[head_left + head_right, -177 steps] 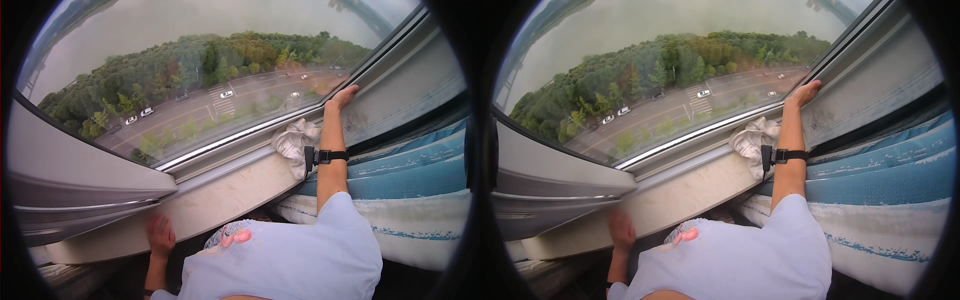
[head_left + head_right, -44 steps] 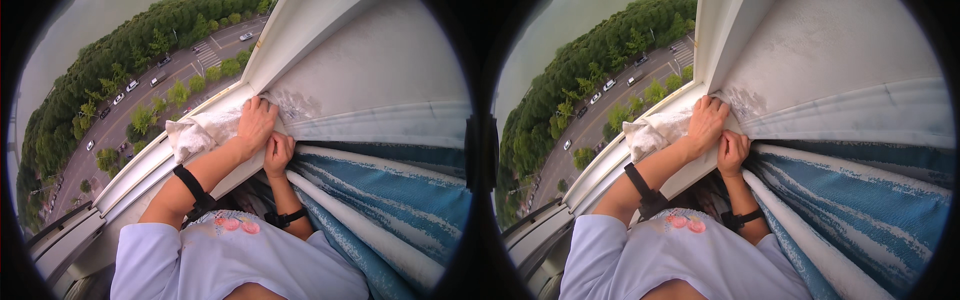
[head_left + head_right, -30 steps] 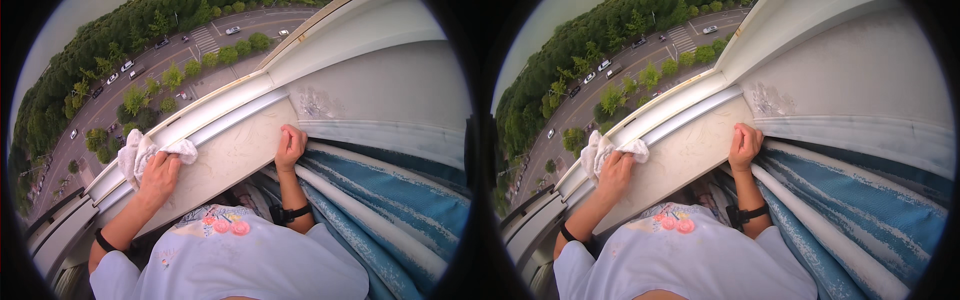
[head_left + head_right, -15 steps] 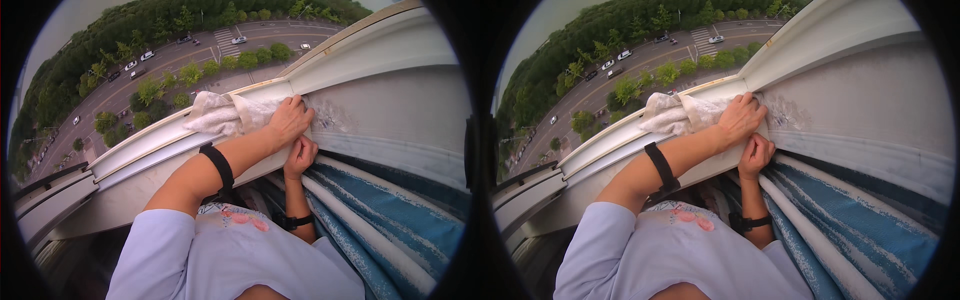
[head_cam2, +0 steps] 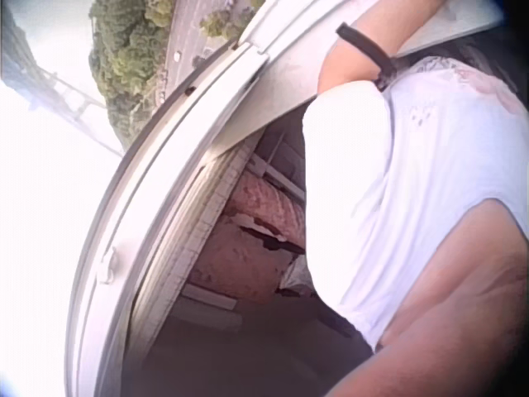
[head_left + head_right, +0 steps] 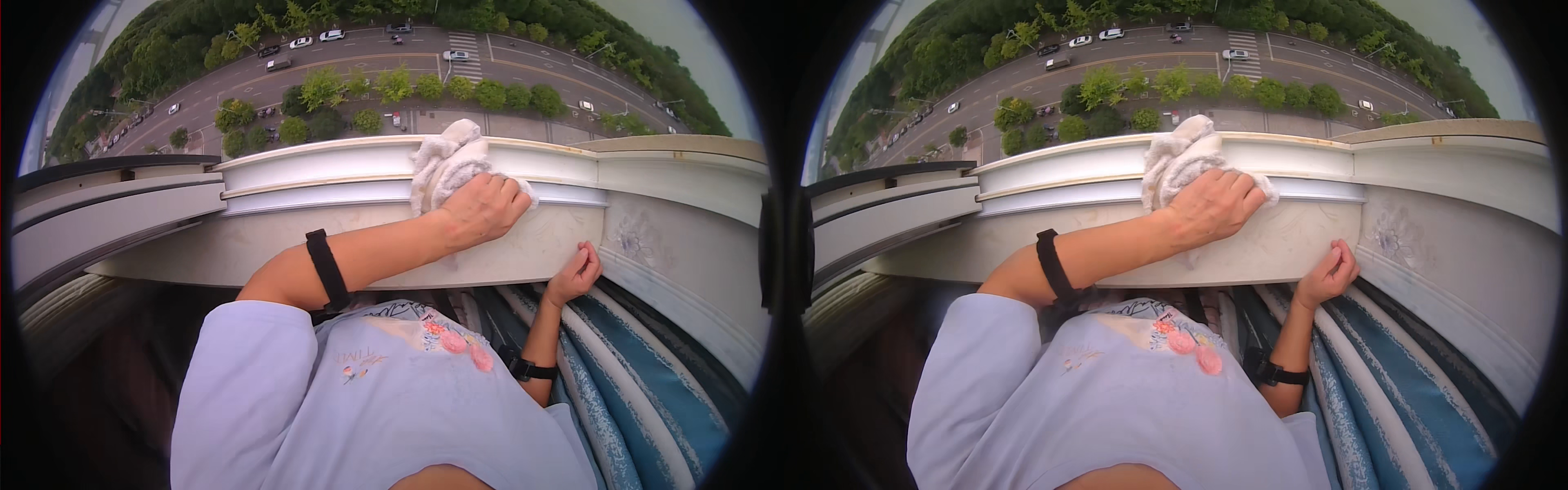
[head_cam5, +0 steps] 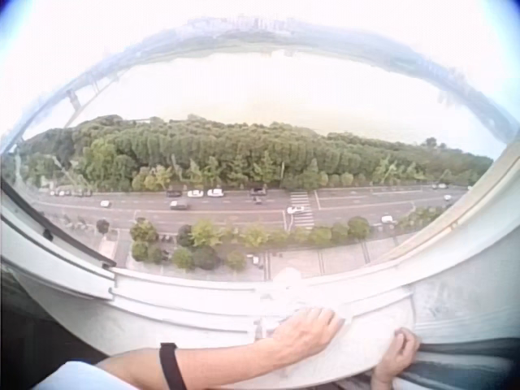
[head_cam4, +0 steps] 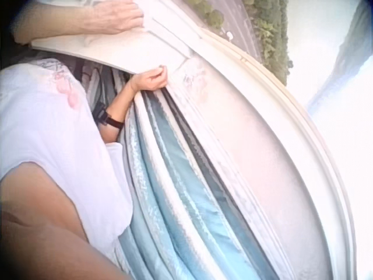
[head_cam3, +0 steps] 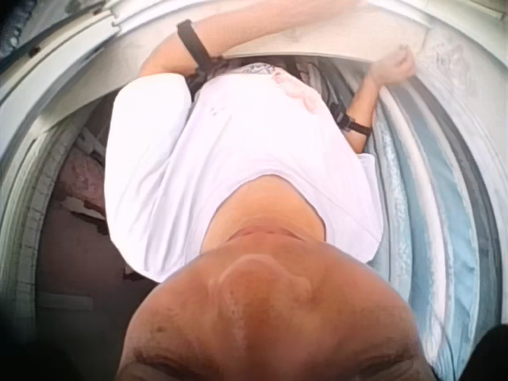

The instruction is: The person wipes a wardrobe door and its frame with a white cloth, then moves to the window area and wipes the window sill and frame. The person uses a cloth to clean the surfaces.

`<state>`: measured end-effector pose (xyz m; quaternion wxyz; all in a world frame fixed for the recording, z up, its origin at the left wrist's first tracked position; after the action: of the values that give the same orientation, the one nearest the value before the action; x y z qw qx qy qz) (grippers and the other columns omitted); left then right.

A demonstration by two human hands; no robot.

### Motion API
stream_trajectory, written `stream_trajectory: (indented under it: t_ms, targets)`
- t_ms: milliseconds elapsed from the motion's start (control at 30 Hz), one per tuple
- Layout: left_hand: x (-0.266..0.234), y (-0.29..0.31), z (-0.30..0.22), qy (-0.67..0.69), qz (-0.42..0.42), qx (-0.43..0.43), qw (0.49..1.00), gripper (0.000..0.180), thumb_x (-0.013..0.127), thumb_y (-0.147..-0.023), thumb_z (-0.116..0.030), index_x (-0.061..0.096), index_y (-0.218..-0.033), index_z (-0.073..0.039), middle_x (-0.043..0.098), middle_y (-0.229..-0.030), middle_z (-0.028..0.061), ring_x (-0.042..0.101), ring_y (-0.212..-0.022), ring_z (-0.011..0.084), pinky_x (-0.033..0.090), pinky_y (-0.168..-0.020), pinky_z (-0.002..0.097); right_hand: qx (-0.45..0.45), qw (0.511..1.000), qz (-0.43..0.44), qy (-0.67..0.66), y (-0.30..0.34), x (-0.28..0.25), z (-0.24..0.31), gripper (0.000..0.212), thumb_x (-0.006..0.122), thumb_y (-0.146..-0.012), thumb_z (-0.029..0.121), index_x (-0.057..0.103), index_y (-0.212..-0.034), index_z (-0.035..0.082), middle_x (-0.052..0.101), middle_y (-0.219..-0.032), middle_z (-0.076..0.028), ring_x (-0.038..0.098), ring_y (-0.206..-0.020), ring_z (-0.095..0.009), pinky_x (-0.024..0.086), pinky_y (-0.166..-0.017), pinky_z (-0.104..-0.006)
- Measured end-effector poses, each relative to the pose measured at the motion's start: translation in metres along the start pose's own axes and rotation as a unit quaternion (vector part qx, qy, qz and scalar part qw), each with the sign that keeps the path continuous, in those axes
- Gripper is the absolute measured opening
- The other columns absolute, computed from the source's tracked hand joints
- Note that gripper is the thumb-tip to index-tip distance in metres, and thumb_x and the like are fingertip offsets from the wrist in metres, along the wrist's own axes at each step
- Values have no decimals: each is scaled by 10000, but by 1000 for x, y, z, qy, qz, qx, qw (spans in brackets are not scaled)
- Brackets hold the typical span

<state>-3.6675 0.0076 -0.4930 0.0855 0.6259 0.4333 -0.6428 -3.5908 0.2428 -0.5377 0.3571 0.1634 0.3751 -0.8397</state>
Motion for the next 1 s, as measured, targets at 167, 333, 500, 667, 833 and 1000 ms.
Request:
stream_trajectory:
  t_ms: [167, 333, 500, 667, 833, 1000]
  targets:
    - [-124, 146, 102, 31, 71, -89, 993, 361, 625, -661, 7, 534, -1008, -36, 569, -835, 116, 564, -713, 283, 439, -641, 368, -33, 999, 7, 32, -3, -2, 2, 131, 549, -920, 34, 640, -994, -24, 637, -891, -103, 548, -875, -225, 476, -763, -331]
    - [-170, 214, 167, 296, -4, -537, 790, 195, 535, -905, -7, 518, -1099, -22, 603, -942, 34, 574, -797, 104, 446, -686, 274, -2, 1000, 10, 5, -2, -1, 0, 138, 537, -927, 56, 644, -979, -16, 631, -901, -111, 556, -841, -235, 471, -749, -345]
    - [-249, 180, 208, 454, -401, -494, 624, 244, 479, -983, -161, 530, -1183, -31, 621, -1109, 69, 612, -1004, 145, 487, -884, 299, 9, 1000, 3, -10, 0, 1, -4, 169, 515, -959, 55, 631, -1022, -51, 584, -969, -144, 594, -844, -223, 510, -784, -324]
    - [-308, 93, 206, 574, -396, -355, 623, 329, 414, -1008, -203, 530, -1263, -31, 589, -1241, 151, 595, -1138, 255, 504, -962, 417, -4, 1000, 7, 11, 0, -1, -7, 184, 528, -965, 79, 638, -1042, -47, 606, -962, -149, 587, -853, -235, 506, -780, -327]
    - [-285, 61, 239, 54, -162, -333, 928, 248, 459, -987, -207, 563, -1127, -31, 634, -939, 156, 613, -857, 240, 470, -797, 346, -20, 1000, 8, 18, 0, -2, -6, 180, 536, -962, 83, 646, -1033, -41, 615, -951, -146, 584, -869, -239, 503, -780, -331]
    - [-237, 61, 248, 127, -42, -442, 887, 316, 428, -1000, -233, 565, -1127, 22, 673, -1052, 145, 657, -931, 306, 522, -844, 391, -10, 1000, -1, 14, 0, -1, -9, 173, 547, -957, 83, 652, -1027, -35, 621, -943, -140, 589, -859, -235, 511, -781, -325]
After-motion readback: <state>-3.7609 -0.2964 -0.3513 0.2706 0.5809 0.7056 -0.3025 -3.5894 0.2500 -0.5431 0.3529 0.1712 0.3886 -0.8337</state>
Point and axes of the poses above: each hand's wrist, its own y-axis away from the middle knuckle, its own x-axis out of the palm, z = x × y, the point moved 4 cm from there along -y, towards the middle knuckle
